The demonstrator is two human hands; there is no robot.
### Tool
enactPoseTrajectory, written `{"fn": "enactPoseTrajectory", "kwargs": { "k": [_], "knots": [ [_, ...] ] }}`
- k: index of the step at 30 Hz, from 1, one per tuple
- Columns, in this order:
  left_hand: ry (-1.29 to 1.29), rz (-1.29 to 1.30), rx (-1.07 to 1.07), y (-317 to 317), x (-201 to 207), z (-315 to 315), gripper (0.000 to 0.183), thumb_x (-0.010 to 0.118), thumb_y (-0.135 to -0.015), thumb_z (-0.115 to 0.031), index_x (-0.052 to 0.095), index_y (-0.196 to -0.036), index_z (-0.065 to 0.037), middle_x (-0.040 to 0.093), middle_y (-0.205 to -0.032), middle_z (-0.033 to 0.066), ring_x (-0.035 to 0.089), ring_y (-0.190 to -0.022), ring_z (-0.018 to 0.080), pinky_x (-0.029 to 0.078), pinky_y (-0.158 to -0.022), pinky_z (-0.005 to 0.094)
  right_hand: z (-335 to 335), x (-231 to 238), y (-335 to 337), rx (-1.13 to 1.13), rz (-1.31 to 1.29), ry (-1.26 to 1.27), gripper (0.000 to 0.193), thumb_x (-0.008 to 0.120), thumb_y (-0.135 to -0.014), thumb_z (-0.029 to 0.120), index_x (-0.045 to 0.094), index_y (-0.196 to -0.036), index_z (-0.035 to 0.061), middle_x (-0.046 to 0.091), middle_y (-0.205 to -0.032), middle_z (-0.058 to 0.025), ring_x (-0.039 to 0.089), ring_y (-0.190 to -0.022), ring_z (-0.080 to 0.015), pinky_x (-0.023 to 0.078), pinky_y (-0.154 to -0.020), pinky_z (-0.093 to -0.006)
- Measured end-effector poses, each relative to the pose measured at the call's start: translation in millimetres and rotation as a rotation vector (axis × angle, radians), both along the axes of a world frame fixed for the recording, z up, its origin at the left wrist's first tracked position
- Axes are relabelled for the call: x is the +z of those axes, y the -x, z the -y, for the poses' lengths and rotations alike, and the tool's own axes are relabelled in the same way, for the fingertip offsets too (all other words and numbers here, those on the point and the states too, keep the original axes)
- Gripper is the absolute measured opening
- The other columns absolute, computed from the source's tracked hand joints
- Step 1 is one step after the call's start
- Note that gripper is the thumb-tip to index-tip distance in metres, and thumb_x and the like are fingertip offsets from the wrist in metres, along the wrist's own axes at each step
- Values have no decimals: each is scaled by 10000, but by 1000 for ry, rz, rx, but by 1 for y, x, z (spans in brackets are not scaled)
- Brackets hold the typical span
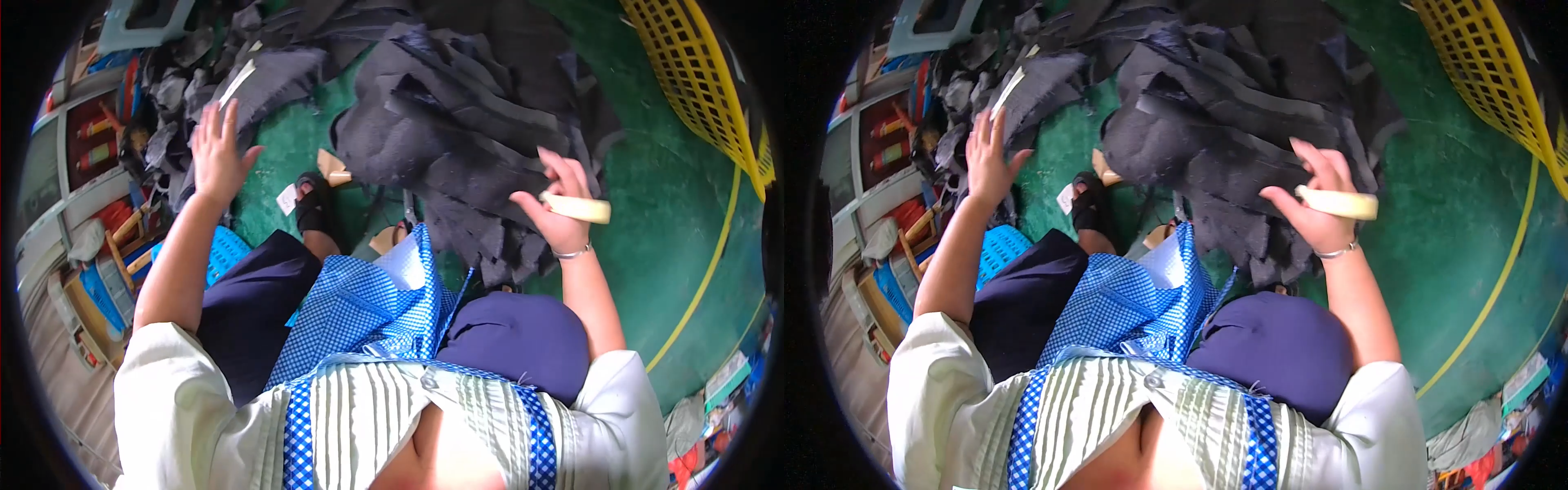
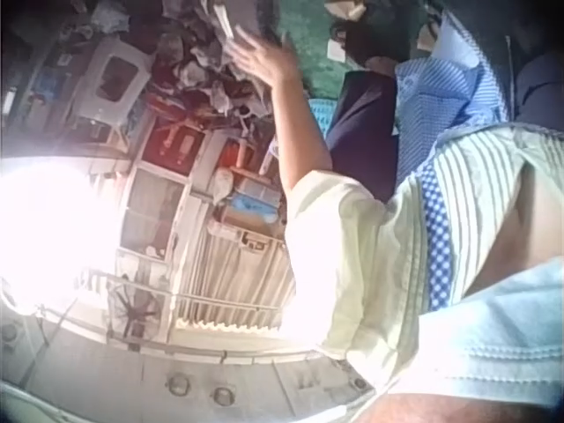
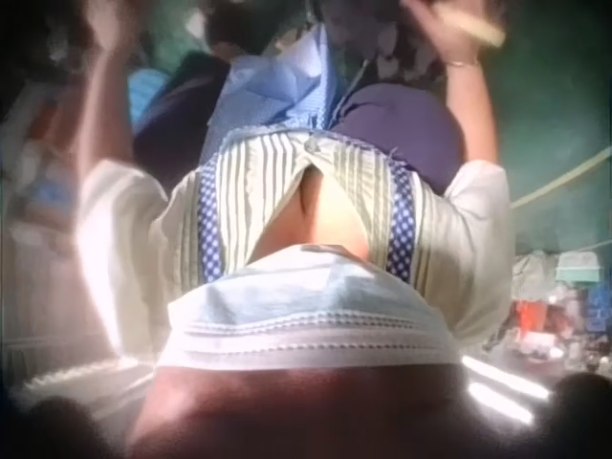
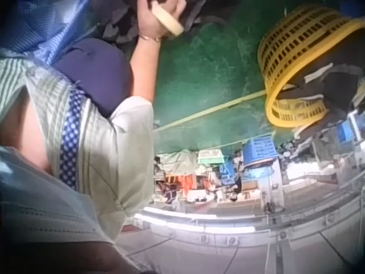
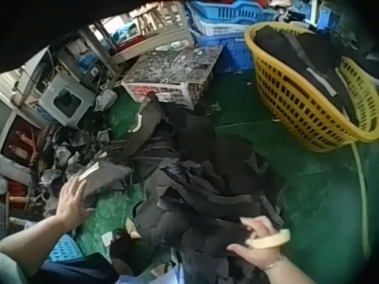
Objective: Applying adhesive tape to the edges of cut fabric shoe components and sorting them into baskets.
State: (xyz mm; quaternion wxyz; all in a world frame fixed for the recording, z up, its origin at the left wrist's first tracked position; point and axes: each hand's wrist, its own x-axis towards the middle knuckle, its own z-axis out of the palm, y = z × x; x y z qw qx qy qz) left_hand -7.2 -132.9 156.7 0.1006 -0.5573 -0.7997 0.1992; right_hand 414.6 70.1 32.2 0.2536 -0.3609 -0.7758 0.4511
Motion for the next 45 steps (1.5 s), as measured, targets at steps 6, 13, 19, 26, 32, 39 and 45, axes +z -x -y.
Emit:
{"fn": "enactPoseTrajectory", "kwargs": {
  "k": [6,13,19,26,32,39,45],
  "knots": [
    [199,1577,425,-183,-68,-92,305,638,-930,-287,629,-1046,-5,677,-904,64,633,-875,132,504,-814,304,0,9,3,127,-75,122,1230,934,-439,445,345,-1482,165,496,-1002,-44,417,-580,-90,417,-515,-227],
    [38,2087,326,-266,-79,-124,280,581,-964,-226,606,-771,-23,533,-636,-15,475,-593,72,411,-526,260,-4,19,-2,206,63,-140,1133,888,-466,494,405,-1447,199,494,-1008,-60,494,-710,-176,465,-685,-335],
    [-86,1506,-184,-232,-63,-108,194,640,-901,-131,598,-766,2,536,-648,115,541,-584,247,441,-552,348,-16,-3,-42,-70,449,-529,1165,817,-561,558,301,-1431,-21,505,-1266,-199,514,-1159,-347,395,-1008,-453],
    [-65,1098,-225,-225,-106,-124,272,647,-870,-289,633,-767,-38,616,-716,141,630,-695,306,501,-602,392,13,-46,-40,-169,-9,290,197,672,-888,250,647,-914,56,655,-802,-51,636,-718,-205,489,-674,-300],
    [255,586,173,-223,-154,-142,279,626,-834,-363,675,-809,-90,679,-764,98,667,-722,282,524,-637,400,8,-98,-1,-25,377,-312,203,746,-752,225,602,-733,84,600,-762,-80,583,-774,-295,483,-679,-416],
    [141,742,-641,-229,-147,-104,794,763,-687,-290,434,-1387,-110,469,-1410,90,425,-1320,256,328,-1080,440,16,-97,5,-86,463,-321,197,737,-743,217,594,-767,84,610,-814,-69,578,-820,-284,465,-721,-424],
    [245,816,-499,-223,-194,-83,805,606,-767,-78,271,-1498,-120,259,-1567,24,221,-1449,180,147,-1180,432,-54,-108,-20,672,427,-11,267,685,-806,314,619,-834,57,630,-843,-120,583,-864,-337,465,-800,-424]
  ]
}}
